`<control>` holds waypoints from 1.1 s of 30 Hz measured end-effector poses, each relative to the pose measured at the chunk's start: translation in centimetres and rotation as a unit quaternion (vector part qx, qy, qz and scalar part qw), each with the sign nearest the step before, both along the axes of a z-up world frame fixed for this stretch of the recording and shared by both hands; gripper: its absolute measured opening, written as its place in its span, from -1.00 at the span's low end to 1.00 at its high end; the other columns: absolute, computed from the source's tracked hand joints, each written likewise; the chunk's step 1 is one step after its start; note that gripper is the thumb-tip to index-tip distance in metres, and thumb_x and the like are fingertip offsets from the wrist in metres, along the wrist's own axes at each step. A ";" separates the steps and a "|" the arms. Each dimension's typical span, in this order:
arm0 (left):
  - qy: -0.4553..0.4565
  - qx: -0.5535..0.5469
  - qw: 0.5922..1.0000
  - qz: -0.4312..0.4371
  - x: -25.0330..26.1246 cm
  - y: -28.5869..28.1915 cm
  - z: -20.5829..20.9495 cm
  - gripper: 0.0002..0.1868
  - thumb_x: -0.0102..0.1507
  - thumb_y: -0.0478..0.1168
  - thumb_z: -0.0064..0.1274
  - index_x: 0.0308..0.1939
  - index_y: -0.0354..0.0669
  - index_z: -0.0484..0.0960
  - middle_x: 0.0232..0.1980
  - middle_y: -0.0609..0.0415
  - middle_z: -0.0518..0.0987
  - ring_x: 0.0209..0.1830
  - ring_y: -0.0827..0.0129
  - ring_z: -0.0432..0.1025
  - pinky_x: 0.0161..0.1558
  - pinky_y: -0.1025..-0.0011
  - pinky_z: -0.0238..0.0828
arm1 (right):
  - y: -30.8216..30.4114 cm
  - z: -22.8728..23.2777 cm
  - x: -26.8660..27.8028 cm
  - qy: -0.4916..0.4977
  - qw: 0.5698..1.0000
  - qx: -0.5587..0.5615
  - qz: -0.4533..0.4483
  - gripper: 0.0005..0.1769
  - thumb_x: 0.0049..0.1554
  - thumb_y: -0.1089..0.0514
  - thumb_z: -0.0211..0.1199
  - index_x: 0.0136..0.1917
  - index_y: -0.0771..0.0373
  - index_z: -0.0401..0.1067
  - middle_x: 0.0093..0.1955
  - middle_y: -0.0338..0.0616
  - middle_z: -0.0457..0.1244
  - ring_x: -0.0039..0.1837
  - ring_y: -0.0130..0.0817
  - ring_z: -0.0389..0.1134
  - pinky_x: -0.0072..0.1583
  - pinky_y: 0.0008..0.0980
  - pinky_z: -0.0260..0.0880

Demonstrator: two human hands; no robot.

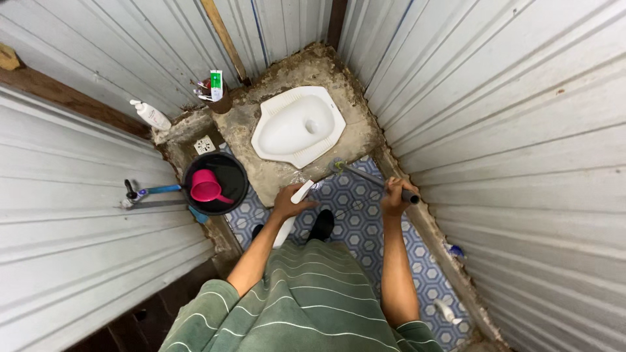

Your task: The person scrubs a white squat toilet with a long-handled brush while holding a spray bottle. The person repeatedly scrubs the interior and rim of the toilet throughout the clip.

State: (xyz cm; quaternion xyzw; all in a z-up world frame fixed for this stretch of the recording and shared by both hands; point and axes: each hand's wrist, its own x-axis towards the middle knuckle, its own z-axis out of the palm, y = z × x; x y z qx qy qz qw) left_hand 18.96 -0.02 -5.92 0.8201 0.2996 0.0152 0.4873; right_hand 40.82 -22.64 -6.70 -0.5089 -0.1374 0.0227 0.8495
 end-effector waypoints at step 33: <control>-0.043 -0.038 0.997 -0.052 -5.7 6.5 2.5 -0.50 -0.06 0.14 0.50 -0.35 -0.13 0.67 -0.48 0.13 0.60 -0.49 0.39 0.50 -0.36 0.35 0.44 | 4.0 -3.8 -16.6 -0.052 0.967 -0.236 -0.078 -0.80 0.11 0.40 0.01 -0.36 0.38 0.25 -0.34 -0.10 0.22 -0.23 -0.38 0.25 -0.12 -0.38 0.27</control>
